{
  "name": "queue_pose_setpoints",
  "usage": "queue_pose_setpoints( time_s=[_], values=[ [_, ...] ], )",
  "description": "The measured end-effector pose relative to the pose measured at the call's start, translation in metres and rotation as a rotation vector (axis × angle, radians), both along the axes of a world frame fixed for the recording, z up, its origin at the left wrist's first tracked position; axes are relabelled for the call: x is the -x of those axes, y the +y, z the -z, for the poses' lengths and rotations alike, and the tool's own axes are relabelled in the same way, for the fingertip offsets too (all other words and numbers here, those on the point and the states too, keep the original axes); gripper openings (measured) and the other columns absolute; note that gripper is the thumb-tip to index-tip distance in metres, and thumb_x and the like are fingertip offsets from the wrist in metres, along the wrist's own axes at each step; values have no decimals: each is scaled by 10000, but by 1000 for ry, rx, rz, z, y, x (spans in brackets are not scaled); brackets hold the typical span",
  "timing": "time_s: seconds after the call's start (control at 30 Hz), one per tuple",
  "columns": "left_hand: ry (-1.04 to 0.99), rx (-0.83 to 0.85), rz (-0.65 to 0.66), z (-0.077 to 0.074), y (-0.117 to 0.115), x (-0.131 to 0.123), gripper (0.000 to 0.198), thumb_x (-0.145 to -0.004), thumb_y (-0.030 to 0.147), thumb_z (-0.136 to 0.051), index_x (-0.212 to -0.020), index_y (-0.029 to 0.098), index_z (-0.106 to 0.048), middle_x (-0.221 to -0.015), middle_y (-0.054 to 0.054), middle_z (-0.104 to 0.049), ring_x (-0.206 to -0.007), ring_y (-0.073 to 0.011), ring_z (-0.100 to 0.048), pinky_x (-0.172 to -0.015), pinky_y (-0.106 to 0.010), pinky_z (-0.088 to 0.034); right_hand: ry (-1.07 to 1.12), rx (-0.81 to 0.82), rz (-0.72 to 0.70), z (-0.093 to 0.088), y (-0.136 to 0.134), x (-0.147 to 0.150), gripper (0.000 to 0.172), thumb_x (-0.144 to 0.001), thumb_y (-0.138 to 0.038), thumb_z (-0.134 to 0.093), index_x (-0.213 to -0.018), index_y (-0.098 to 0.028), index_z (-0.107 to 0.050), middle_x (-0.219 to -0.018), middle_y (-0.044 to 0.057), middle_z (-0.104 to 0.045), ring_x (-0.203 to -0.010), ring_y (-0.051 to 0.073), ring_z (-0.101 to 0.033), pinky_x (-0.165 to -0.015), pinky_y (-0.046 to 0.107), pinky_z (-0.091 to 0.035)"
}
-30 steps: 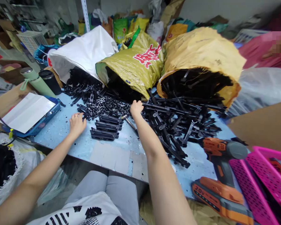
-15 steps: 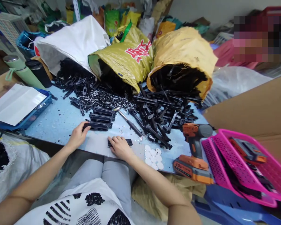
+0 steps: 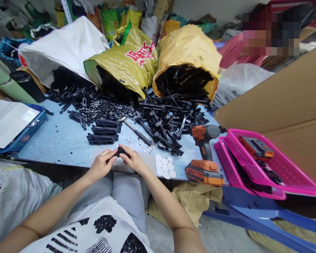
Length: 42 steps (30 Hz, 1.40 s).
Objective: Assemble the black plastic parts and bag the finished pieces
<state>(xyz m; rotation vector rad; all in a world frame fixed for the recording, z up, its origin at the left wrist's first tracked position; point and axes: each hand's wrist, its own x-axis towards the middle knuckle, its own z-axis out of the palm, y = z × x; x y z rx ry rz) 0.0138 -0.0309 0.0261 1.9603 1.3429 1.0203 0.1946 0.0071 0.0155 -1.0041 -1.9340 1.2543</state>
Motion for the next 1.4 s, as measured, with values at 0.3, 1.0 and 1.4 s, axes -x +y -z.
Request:
queue_pose_setpoints(
  time_s=[0.3, 1.0, 1.4],
  values=[
    [113, -99, 17, 6, 3, -2, 343, -931, 270, -423, -1215, 153, -576, -913, -87, -617, -832, -171, -620, -771, -310, -527, -353, -362, -100, -20, 5, -25, 514, -925, -450, -421, -1385, -224, -388, -1022, 88, -595, -899, 180, -591, -811, 340, -497],
    [-89, -332, -294, -1, -5, -38, 386, -951, 239, -376, -1321, 191, -478, -1004, -117, -596, -895, -171, -588, -783, -305, -509, -19, -433, 188, -16, -8, 11, 491, -938, -418, -380, -1375, -196, -400, -1106, 116, -601, -1017, 205, -571, -895, 364, -472],
    [-96, -405, 84, -6, 24, -1, 329, -924, 207, -433, -1230, 175, -551, -992, -97, -625, -893, -157, -598, -786, -288, -514, 42, -433, 378, 10, -23, 36, 515, -954, -379, -334, -1438, -208, -292, -1039, 114, -588, -865, 193, -600, -741, 353, -525]
  ],
)
